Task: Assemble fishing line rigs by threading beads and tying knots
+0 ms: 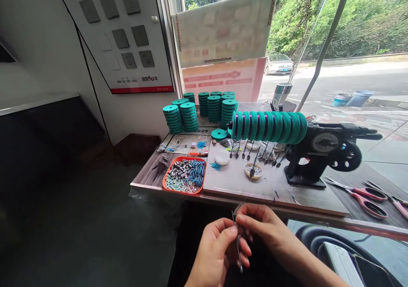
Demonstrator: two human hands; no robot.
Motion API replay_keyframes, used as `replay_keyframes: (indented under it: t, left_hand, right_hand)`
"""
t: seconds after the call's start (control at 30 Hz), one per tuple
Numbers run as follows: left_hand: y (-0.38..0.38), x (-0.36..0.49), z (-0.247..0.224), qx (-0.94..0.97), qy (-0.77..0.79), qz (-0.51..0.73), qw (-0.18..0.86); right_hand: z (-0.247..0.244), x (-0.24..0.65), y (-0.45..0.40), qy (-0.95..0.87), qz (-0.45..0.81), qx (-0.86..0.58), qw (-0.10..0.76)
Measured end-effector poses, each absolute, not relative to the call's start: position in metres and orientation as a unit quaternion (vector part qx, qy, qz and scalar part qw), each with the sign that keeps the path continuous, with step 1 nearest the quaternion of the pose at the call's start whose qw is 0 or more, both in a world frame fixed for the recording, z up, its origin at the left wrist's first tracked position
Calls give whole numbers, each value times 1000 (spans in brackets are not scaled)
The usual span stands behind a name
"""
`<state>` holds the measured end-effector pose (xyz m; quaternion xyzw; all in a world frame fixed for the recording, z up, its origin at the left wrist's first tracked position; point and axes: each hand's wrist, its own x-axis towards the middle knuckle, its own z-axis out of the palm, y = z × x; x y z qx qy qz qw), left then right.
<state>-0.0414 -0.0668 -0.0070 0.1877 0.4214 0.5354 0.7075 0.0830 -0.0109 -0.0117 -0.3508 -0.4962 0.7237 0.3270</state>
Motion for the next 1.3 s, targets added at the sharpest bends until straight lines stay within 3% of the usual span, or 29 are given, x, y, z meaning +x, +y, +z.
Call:
replay_keyframes:
  t: [0.2, 0.37, 0.5, 0.73, 0.83, 0.93, 0.97, 1.07, 1.3]
  left_hand:
    - [-66, -40, -9, 177, 403, 536, 721]
    - [-64, -41, -12, 122, 358, 523, 764]
    - [-57, -43, -11, 98, 370, 543, 748]
    - [-58, -46, -15, 295, 386, 442, 754]
    - [-52, -53, -3, 483, 530, 384, 582]
    - [-30, -62, 14, 650, 699, 238, 179]
    - [-20, -63, 18, 674, 713, 172, 91]
    - [6, -63, 21, 682, 720, 129, 19]
    - [25, -60, 7, 681, 720, 134, 1]
  right_hand:
    - [-14, 80, -11, -518, 684, -365, 361]
    - [-16, 81, -11, -627, 500, -407, 437]
    - [-15, 82, -11, -714, 401, -390, 421]
    - [-15, 88, -4, -781, 162, -399, 453]
    - [-12, 97, 8, -758, 119, -445, 462]
    - [-5, 106, 26, -740, 90, -489, 453]
    - [-3, 107, 33, -734, 82, -504, 448]
    - [4, 105, 52, -717, 58, -547, 429]
    - [12, 89, 63, -687, 39, -601, 407]
